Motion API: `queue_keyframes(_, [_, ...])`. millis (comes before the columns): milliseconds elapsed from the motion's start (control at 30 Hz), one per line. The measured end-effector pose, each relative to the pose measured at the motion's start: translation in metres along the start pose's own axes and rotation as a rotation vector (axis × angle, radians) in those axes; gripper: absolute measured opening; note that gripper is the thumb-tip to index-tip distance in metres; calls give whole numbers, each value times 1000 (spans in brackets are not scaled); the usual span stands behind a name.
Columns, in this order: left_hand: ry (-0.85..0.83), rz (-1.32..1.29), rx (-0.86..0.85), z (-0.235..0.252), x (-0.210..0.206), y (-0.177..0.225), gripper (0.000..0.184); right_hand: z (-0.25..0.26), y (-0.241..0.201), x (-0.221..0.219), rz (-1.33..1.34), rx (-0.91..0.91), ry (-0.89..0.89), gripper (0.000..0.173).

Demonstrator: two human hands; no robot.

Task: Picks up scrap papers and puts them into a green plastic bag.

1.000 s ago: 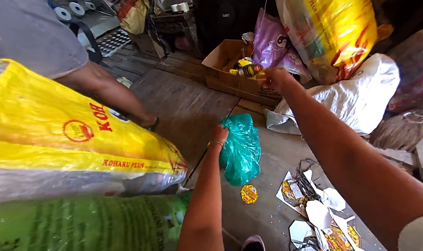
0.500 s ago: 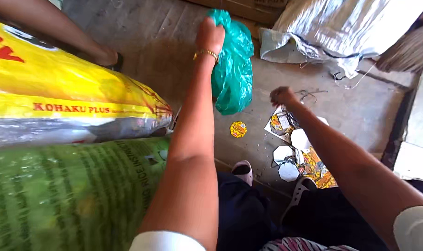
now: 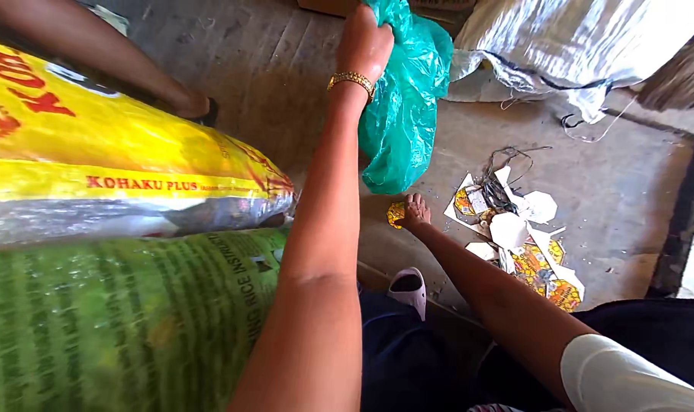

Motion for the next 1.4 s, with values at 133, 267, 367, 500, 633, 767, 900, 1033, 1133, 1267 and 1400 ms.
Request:
queue_keyframes(133, [37,-4,40,-2,14,-20,39,13,-2,-5,-132,4,32,97])
queue_keyframes(267, [16,15,68,0,12,-30,38,15,-3,-1,-167,21,-23,74])
queue_keyframes(367, [-13,9,63,3,4,-30,36,8,1,10,56,147,-85,45])
queue_keyframes(500, [-26,-13,35,9,-4,-29,36,-51,-9,76,305,671,494,19])
queue_keyframes(633, [-56,-2,36,11,-14,-22,37,-80,5,98,326,778,788,18])
queue_keyframes(767, [-82,22,35,12,-18,-14,35,-78,15,109,355,768,847,16])
queue_keyframes(900, [-87,15,49,12,-24,-21,36,-55,33,103,391,575,590,9])
queue_keyframes(1033, [-123,63,112,12,-23,-44,36,2,51,74,126,255,-172,34])
queue_keyframes(1133, [-151,94,167,10,-22,-67,36,18,40,110,-46,191,-363,36])
queue_keyframes(1267, [-149,111,247,5,-9,-86,37,46,-25,238,63,137,-230,34])
queue_keyframes(1400, [-118,91,290,0,2,-97,36,61,-139,396,595,353,130,31])
Point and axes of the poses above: each hand's wrist, its own z-axis towards the middle knuckle, its own x-axis out of the back of the hand, y = z × x, the point moved 9 cm from there along z, towards the middle knuckle, and after that the axes turned 6 degrees about -x, right-handed, at the moved point
